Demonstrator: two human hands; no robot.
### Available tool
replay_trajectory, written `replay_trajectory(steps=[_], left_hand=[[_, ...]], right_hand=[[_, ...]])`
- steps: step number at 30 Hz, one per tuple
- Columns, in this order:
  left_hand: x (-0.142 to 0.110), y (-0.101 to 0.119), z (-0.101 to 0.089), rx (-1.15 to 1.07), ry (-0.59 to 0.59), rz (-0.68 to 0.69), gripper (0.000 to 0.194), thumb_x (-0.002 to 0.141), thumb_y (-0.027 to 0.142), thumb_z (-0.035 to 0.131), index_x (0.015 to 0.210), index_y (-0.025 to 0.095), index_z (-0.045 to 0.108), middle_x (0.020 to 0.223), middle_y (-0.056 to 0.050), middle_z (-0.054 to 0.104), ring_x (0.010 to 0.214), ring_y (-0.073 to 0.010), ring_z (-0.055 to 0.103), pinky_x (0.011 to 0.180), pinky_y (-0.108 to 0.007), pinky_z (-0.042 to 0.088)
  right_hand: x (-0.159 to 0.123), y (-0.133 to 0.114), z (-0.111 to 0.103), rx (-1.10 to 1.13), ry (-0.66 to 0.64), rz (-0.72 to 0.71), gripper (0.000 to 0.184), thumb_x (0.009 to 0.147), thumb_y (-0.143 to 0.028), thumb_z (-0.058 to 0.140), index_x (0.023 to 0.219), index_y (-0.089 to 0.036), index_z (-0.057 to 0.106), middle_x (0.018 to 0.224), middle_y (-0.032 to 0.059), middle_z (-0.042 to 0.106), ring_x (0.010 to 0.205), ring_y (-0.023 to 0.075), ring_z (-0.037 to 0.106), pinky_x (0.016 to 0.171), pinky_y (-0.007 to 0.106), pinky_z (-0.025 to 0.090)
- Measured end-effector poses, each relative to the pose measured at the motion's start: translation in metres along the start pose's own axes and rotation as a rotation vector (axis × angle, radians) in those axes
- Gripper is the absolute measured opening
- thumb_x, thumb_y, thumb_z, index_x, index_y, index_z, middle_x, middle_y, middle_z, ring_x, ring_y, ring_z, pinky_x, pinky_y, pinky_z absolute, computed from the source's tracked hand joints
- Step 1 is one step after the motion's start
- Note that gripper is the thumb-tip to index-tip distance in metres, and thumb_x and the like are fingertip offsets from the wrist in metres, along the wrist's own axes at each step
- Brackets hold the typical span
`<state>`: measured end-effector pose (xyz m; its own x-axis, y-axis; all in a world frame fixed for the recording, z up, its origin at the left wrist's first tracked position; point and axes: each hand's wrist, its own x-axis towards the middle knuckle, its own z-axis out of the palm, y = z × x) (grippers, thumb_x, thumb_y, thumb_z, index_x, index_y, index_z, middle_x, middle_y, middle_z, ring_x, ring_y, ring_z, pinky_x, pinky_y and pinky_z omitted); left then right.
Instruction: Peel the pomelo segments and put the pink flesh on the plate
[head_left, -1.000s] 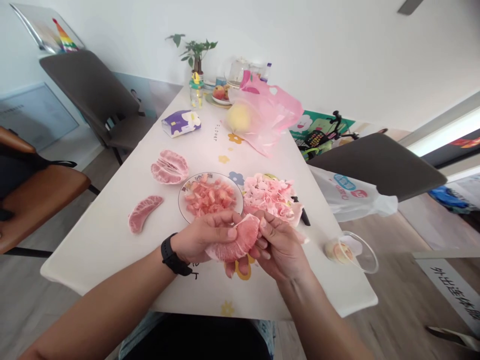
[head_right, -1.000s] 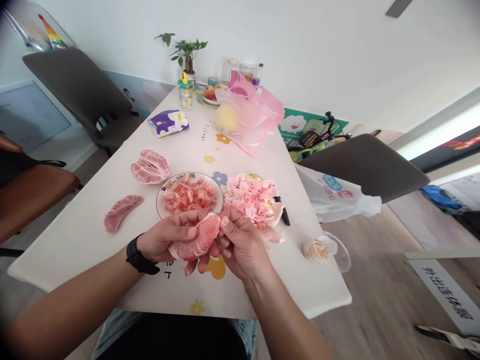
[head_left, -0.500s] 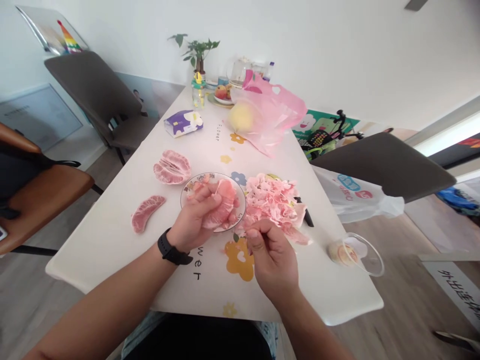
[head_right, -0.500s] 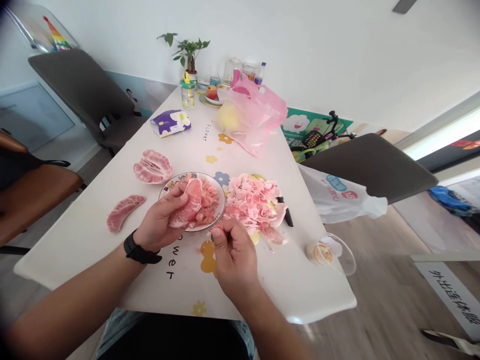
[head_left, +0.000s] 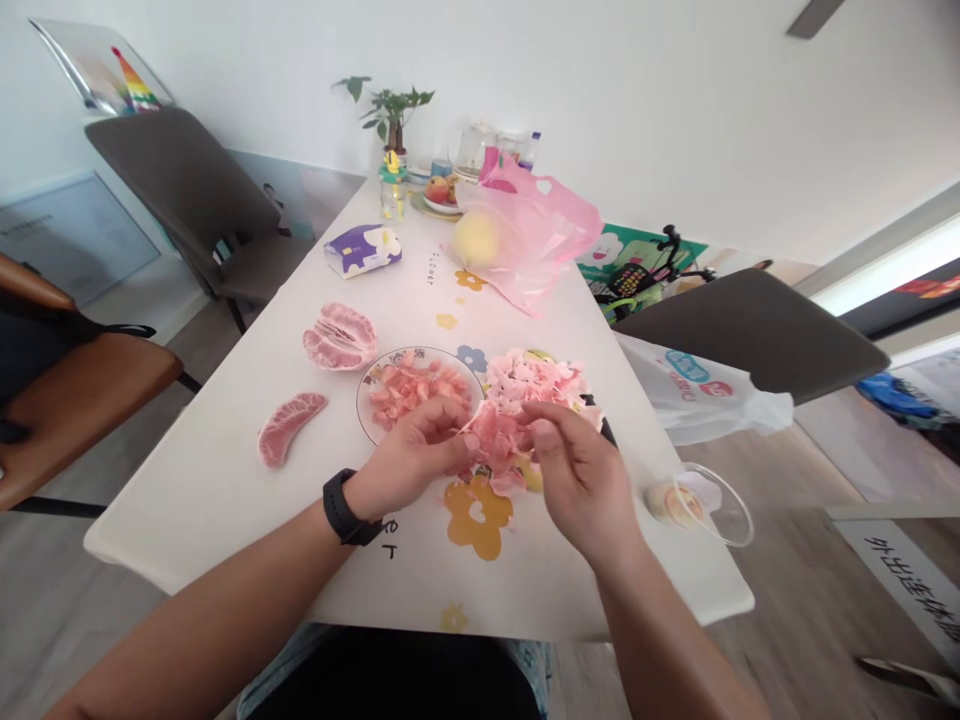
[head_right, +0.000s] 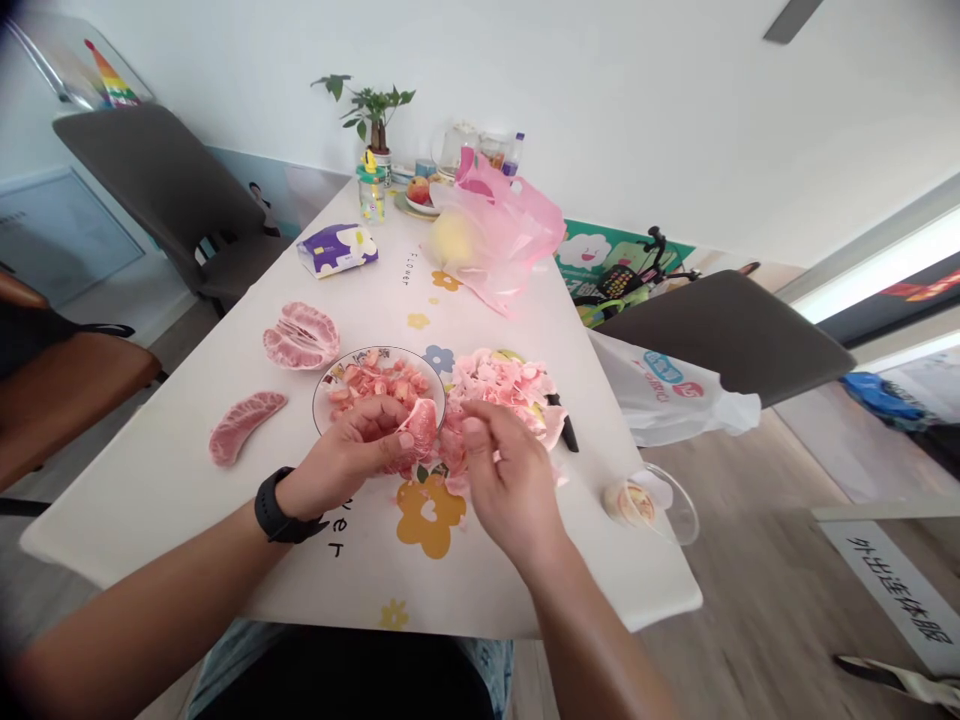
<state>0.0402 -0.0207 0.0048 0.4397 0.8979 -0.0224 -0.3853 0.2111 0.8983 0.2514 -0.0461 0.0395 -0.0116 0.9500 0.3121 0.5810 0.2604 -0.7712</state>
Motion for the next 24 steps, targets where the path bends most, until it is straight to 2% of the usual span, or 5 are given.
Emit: replay_trajectory(steps=[3,8,13,17,24], left_hand=[[-0.001,0.004,0.003,0.103,0.002,-0.039,0.037,0.086,0.046,0.085,0.091,0.017,0.062,0.080,-0.001,0.068,0.070,-0.0123,0.064,0.066,-0.025,0.052],[-0.002,0.004,0.006,0.093,-0.031,-0.101,0.035,0.085,0.047,0.083,0.091,0.018,0.065,0.081,-0.003,0.069,0.071,-0.0139,0.064,0.065,-0.025,0.051],[-0.003,0.002,0.003,0.009,-0.054,-0.155,0.035,0.084,0.048,0.084,0.094,0.018,0.067,0.081,-0.002,0.069,0.074,-0.0164,0.068,0.067,-0.028,0.054],[-0.003,0.003,-0.003,0.060,-0.061,-0.203,0.034,0.083,0.044,0.085,0.095,0.017,0.067,0.083,-0.003,0.070,0.072,-0.0159,0.067,0.067,-0.028,0.053],[0.001,0.006,-0.008,0.065,-0.081,-0.238,0.032,0.080,0.041,0.089,0.089,0.014,0.073,0.085,-0.005,0.073,0.075,-0.0149,0.067,0.070,-0.027,0.051]], right_hand=[[-0.002,-0.013,0.015,0.086,-0.149,0.086,0.045,0.100,-0.057,0.065,0.134,-0.026,0.066,0.109,0.0105,0.077,0.088,0.0273,0.073,0.076,0.042,0.059],[0.005,-0.014,0.021,0.063,-0.170,-0.007,0.039,0.107,-0.056,0.051,0.107,-0.026,0.076,0.104,0.0109,0.076,0.101,0.0292,0.071,0.090,0.046,0.056],[0.014,-0.002,0.013,0.518,-0.375,0.414,0.044,0.094,-0.066,0.069,0.084,-0.023,0.066,0.060,-0.0025,0.059,0.052,0.0145,0.052,0.051,0.028,0.042],[0.017,0.004,0.015,0.810,-0.422,0.572,0.047,0.082,-0.059,0.085,0.072,-0.021,0.059,0.057,-0.0045,0.056,0.049,0.0093,0.043,0.048,0.024,0.035],[0.015,0.012,0.023,0.986,-0.464,0.703,0.047,0.079,-0.054,0.085,0.064,-0.022,0.054,0.045,-0.0066,0.045,0.043,0.0093,0.033,0.041,0.024,0.018]])
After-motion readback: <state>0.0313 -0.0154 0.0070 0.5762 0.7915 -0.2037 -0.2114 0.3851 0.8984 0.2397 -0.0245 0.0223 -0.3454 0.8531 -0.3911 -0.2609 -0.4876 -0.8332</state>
